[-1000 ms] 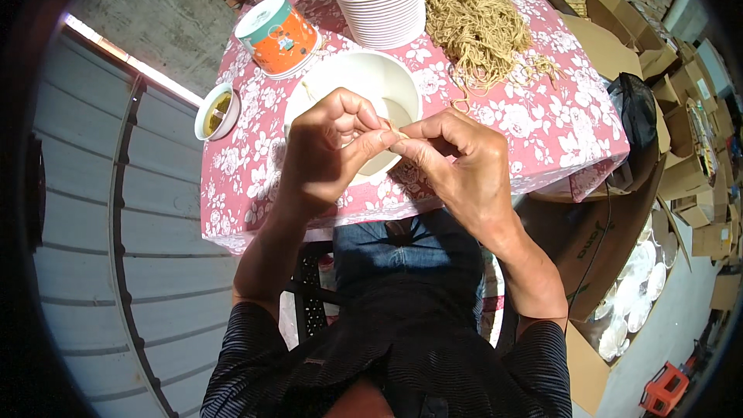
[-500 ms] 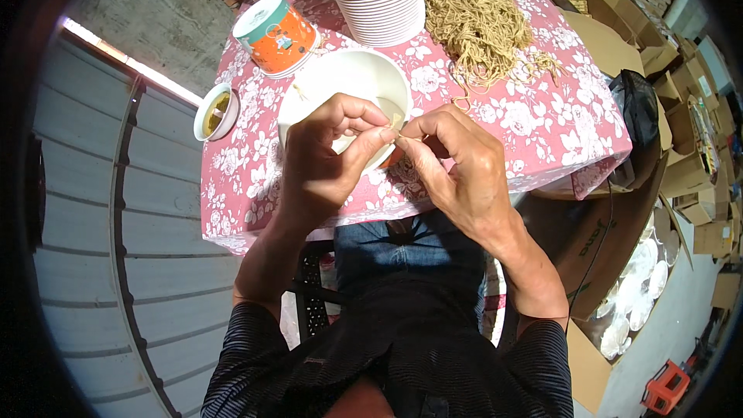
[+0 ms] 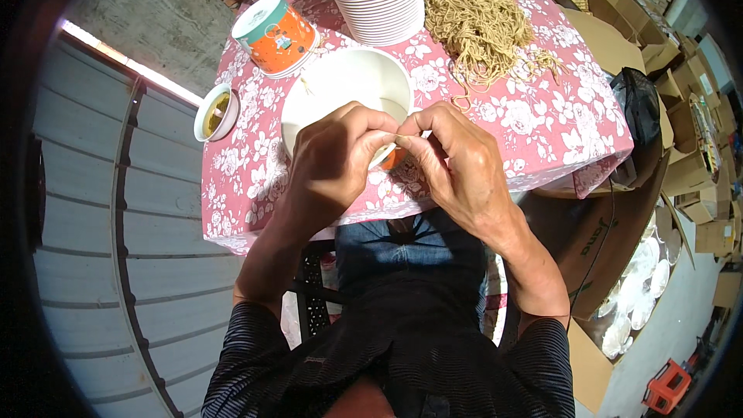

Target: Packaging small fibrous food bundles into paper bowls and organizing containers on a table.

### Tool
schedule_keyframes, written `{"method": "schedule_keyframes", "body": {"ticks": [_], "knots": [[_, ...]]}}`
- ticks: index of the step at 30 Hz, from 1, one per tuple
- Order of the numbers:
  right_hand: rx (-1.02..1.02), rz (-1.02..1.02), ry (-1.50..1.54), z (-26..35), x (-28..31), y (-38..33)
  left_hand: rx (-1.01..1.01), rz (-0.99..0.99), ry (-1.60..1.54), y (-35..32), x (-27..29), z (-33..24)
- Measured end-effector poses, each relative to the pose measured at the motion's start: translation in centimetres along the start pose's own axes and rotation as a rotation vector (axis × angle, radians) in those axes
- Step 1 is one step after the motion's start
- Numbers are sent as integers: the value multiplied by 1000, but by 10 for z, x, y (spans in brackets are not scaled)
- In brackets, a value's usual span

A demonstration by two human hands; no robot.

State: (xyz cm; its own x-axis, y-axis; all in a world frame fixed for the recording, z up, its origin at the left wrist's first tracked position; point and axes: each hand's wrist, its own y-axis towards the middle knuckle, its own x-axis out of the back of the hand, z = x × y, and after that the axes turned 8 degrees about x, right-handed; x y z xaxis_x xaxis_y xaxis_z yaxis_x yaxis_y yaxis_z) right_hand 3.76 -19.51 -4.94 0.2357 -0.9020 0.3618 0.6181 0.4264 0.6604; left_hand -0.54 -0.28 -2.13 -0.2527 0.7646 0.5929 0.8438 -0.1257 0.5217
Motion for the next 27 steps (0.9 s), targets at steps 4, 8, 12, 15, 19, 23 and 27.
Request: {"method": "schedule_keyframes", "body": {"ticks": [4,8,12,15,19,23,27], "knots": [[-38,39,-27,4,1,2,151,69,-104,1,4,8],[-5,11,-1,7,1,3,382,275,-323,5,14,15],[-21,-31,59,5,-1,2,567,508,-533,9,27,23],[25,-55,28,5,-2,3,502,516,-526,8,22,27],[204,-101,-106,1,-3,4,474,466,-506,9,19,22],[189,-94,-113,1,-3,0,654,506,-564,12,27,13],[118,-89,-54,2,-4,-2,672,467,-557,11,24,12]]}}
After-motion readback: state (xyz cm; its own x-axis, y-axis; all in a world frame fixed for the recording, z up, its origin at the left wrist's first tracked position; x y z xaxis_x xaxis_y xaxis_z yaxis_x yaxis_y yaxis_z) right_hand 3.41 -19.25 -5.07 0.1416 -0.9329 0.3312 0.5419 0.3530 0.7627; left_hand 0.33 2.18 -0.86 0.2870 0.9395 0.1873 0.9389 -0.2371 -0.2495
